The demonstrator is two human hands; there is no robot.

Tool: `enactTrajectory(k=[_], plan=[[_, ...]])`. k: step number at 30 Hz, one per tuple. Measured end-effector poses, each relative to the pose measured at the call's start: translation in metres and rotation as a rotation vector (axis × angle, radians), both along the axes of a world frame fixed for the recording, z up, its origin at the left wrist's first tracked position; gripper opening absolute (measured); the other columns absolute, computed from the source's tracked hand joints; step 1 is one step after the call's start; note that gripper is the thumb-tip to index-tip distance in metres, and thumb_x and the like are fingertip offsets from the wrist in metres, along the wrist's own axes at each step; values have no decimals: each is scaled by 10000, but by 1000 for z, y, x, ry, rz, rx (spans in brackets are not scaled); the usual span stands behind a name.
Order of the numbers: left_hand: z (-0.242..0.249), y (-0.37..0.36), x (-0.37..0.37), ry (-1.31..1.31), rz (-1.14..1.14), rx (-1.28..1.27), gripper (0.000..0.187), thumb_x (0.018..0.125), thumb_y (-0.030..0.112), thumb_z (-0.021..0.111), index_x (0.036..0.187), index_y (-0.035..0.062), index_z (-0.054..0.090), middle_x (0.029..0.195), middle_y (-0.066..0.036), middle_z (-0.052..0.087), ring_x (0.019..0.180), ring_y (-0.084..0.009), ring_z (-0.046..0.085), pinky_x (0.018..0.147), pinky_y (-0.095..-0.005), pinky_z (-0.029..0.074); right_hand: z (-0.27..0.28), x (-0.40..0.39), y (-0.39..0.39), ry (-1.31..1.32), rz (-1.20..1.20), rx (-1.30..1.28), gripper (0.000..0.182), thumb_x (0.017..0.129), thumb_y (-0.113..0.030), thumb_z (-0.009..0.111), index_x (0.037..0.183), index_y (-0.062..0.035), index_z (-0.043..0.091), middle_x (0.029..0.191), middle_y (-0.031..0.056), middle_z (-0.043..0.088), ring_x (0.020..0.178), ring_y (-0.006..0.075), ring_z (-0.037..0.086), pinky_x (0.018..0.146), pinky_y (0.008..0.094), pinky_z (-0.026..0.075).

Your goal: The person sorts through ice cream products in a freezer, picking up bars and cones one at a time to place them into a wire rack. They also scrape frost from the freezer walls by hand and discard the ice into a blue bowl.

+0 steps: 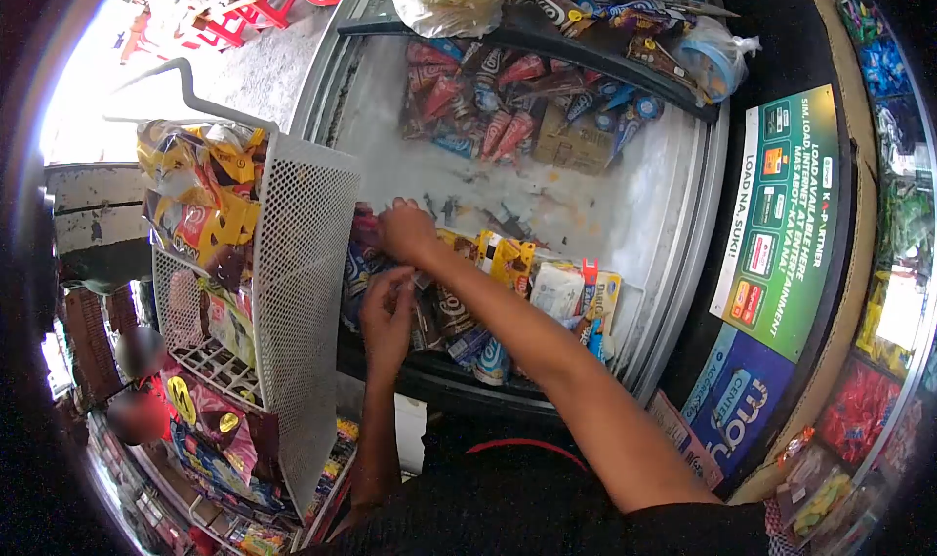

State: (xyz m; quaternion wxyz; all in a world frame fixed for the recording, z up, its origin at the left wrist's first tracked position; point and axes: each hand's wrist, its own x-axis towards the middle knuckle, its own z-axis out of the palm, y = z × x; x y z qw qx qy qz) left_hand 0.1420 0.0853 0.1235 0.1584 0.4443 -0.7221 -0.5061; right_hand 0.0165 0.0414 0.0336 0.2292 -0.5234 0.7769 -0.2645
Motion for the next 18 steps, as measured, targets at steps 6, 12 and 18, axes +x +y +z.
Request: enactTrajectory(k=[6, 12, 18], plan=[[8, -5, -1, -6, 60, 92, 253, 877, 38, 559, 1128, 28, 584, 953, -46, 583, 726, -99, 553, 638, -225, 452, -12, -9, 6, -482, -67, 3, 371, 818, -323, 603, 1038, -27, 648, 950, 222, 638, 930, 363, 609, 817, 428, 477], [7, -6, -12, 22, 91, 59, 114, 887, 91, 582, 966, 16, 616, 820, -31, 580, 675, -76, 517, 591, -228, 422, 3, -19, 15, -301, -27, 16, 344, 764, -272, 636, 989, -12, 652, 848, 225, 640, 859, 385, 619, 782, 439, 490], [44, -18, -45, 12, -5, 247, 174, 903, 175, 592, 811, 27, 591, 701, -2, 524, 605, -45, 431, 528, -212, 357, 22, -63, 27, -622, -21, -6, 239, 712, -111, 655, 934, -24, 671, 709, 130, 643, 691, 229, 627, 644, 344, 482]])
